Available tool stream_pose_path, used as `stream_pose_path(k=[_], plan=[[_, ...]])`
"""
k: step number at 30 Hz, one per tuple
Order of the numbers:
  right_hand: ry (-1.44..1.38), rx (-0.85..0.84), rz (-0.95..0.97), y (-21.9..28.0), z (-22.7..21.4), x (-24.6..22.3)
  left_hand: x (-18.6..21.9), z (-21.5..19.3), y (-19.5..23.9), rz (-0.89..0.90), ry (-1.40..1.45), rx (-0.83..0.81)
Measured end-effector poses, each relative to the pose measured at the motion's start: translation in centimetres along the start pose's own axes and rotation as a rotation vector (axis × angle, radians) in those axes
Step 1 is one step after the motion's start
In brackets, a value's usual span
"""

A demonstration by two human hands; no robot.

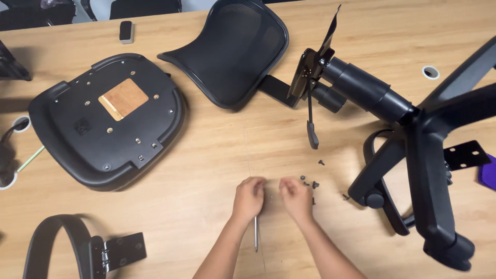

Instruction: Disassembling various components of an office chair using a screwdriver.

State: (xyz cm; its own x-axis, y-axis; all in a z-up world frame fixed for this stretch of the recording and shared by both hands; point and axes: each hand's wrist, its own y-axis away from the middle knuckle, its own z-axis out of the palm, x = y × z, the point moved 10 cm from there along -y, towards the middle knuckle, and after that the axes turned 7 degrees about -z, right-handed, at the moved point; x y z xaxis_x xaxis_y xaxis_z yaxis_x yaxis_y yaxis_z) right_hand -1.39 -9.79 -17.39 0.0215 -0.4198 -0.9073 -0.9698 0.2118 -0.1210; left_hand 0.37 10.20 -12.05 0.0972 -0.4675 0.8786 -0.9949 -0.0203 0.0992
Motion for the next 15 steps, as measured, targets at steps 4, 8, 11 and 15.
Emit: stream_pose_path(k=[4,8,11,15], plan=[[-0.135,0.089,0.029,-4.6,-4.5,-8.6,5.8,-0.7,-1.4,0.057,0.144,-0.019],[0.285,0.169,-0.050,-8.3,-9.6,-16.2,10.7,-0.5,-2.8,0.096,0.289,-0.069],[0.574,0.090,-0.058,-10.9,-11.2,-19.4,13.5,-0.2,-4.2,0.147,0.328,-0.077],[0.582,0.133,-0.224,-16.0,-13.5,-22.4,14.2,1.6,-5.3,0.071,0.429,-0.090]])
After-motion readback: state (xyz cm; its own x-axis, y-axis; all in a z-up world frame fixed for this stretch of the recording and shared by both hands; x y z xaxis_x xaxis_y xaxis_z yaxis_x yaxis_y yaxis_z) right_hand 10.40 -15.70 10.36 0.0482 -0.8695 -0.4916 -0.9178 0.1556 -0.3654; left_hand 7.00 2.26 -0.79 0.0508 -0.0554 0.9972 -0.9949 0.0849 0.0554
